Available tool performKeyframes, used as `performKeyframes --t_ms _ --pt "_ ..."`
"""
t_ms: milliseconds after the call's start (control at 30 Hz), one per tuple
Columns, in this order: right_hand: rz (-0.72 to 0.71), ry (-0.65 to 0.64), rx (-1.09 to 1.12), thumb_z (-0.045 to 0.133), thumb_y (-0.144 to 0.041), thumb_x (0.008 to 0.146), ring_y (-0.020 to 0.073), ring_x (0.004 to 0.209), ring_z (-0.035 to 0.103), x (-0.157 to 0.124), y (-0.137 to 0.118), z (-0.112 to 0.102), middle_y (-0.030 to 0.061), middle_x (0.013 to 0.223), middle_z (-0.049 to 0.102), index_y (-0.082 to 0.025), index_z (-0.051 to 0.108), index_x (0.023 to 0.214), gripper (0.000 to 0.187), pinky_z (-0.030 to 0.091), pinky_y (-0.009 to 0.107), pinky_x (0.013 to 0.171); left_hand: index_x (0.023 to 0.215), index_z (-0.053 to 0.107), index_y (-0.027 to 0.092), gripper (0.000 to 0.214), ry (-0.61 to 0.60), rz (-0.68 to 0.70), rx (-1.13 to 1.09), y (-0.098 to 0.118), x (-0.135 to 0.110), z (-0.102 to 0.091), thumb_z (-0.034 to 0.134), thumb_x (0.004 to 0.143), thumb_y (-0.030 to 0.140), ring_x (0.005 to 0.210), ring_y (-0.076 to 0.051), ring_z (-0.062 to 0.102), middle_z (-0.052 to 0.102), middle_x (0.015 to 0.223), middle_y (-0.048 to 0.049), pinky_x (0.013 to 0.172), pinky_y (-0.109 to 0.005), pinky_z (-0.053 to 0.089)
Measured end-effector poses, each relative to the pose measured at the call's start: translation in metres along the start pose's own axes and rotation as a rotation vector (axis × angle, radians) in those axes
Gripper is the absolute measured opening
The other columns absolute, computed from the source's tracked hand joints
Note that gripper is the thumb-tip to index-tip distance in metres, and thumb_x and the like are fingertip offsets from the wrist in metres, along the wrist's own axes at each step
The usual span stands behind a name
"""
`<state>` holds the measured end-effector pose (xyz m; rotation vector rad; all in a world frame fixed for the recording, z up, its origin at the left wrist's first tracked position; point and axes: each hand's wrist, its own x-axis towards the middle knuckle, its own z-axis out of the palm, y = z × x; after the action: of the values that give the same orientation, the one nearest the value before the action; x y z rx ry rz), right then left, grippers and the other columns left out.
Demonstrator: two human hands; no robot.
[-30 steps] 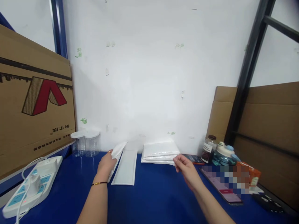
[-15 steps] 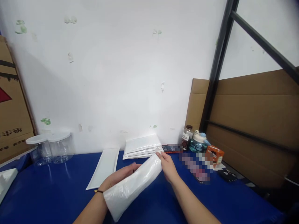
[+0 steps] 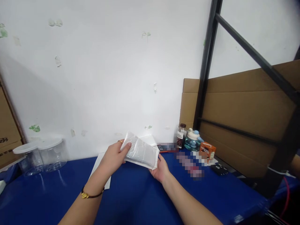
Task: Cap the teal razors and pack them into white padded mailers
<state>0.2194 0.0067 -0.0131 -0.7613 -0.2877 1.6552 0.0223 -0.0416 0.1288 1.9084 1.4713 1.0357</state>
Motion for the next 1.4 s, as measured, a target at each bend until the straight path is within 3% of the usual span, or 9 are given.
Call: performKeyframes --t_ms 167,333,433,533,667,833,1067,1167,1400 --pt "-0.015 0.045 -0.026 0.041 -0.044 0.087 0.0182 0.059 0.065 0.003 0.001 0.000 0.0034 0.063 0.067 -0.018 0.058 0.087 0.031 0.050 0.027 0.050 0.082 0.063 0.018 0.044 0.070 0.150 0.471 0.048 0.000 0.006 0.036 0.084 0.052 0.067 -0.021 0.060 0.064 0.068 -0.0050 0.058 -0.027 0.039" --pt "-0.029 0.113 -0.021 0.044 -0.042 0.087 0.0136 0.042 0.057 0.004 0.004 0.001 -0.0011 0.052 0.059 -0.019 0.053 0.078 0.026 0.045 0.022 0.039 0.079 0.061 0.020 0.042 0.149 0.148 0.561 0.062 -0.001 -0.003 0.032 0.085 0.050 0.066 -0.020 0.059 0.063 0.067 -0.0035 0.056 -0.024 0.034" --pt "-0.122 0.134 -0.196 0.049 -0.044 0.084 0.0094 0.029 0.043 0.003 0.006 0.000 -0.0046 0.041 0.049 -0.019 0.048 0.070 0.029 0.028 0.016 0.028 0.075 0.059 0.020 0.043 0.213 0.119 0.566 0.063 -0.004 -0.012 0.031 0.085 0.050 0.065 -0.020 0.058 0.061 0.064 -0.0025 0.054 -0.024 0.032" --pt "-0.253 0.095 -0.339 0.052 -0.048 0.082 0.0060 0.026 0.033 0.003 0.008 -0.003 -0.0074 0.039 0.041 -0.019 0.044 0.067 0.033 0.015 0.014 0.026 0.071 0.058 0.019 0.044 0.235 0.084 0.578 0.061 -0.008 -0.017 0.030 0.085 0.050 0.061 -0.019 0.056 0.057 0.058 -0.0016 0.053 -0.024 0.032" --pt "-0.368 0.126 -0.516 0.053 -0.055 0.078 0.0051 0.026 0.028 0.009 0.006 -0.009 -0.0102 0.040 0.035 -0.020 0.042 0.066 0.038 0.016 0.016 0.028 0.076 0.060 0.019 0.044 0.232 0.064 0.550 0.052 -0.007 -0.019 0.031 0.084 0.051 0.066 -0.019 0.057 0.059 0.062 -0.0017 0.056 -0.023 0.035" --pt "-0.598 0.247 -1.129 0.040 -0.048 0.086 0.0124 0.039 0.045 0.014 -0.006 -0.021 -0.0037 0.043 0.041 -0.021 0.043 0.058 0.040 0.031 0.022 0.039 0.094 0.062 0.017 0.046 0.191 -0.045 0.510 0.014 -0.006 -0.026 0.033 0.082 0.051 0.071 -0.022 0.060 0.065 0.072 -0.0046 0.060 -0.025 0.039" --pt "-0.665 0.254 -1.498 0.053 -0.036 0.082 0.0250 0.079 0.060 0.011 -0.014 -0.026 0.0106 0.070 0.064 -0.018 0.055 0.056 0.031 0.039 0.031 0.071 0.091 0.062 0.021 0.042 0.168 -0.228 0.524 -0.048 -0.023 -0.058 0.036 0.080 0.051 0.075 -0.023 0.062 0.067 0.075 -0.0032 0.062 -0.026 0.041" --pt "-0.628 0.243 -1.605 0.052 -0.036 0.083 0.0270 0.086 0.060 0.008 -0.007 -0.022 0.0140 0.083 0.066 -0.017 0.062 0.067 0.027 0.039 0.033 0.077 0.094 0.061 0.021 0.041 0.208 -0.224 0.574 -0.046 -0.031 -0.072 0.034 0.083 0.049 0.078 -0.022 0.061 0.068 0.081 -0.0033 0.064 -0.026 0.041" --pt "-0.613 0.255 -1.941 0.040 -0.041 0.089 0.0239 0.087 0.061 -0.004 -0.001 -0.015 0.0127 0.099 0.062 -0.017 0.066 0.089 0.035 0.041 0.032 0.074 0.106 0.058 0.027 0.046 0.299 -0.147 0.724 -0.004 -0.032 -0.080 0.025 0.087 0.054 0.078 -0.023 0.060 0.067 0.086 -0.0046 0.066 -0.028 0.041"
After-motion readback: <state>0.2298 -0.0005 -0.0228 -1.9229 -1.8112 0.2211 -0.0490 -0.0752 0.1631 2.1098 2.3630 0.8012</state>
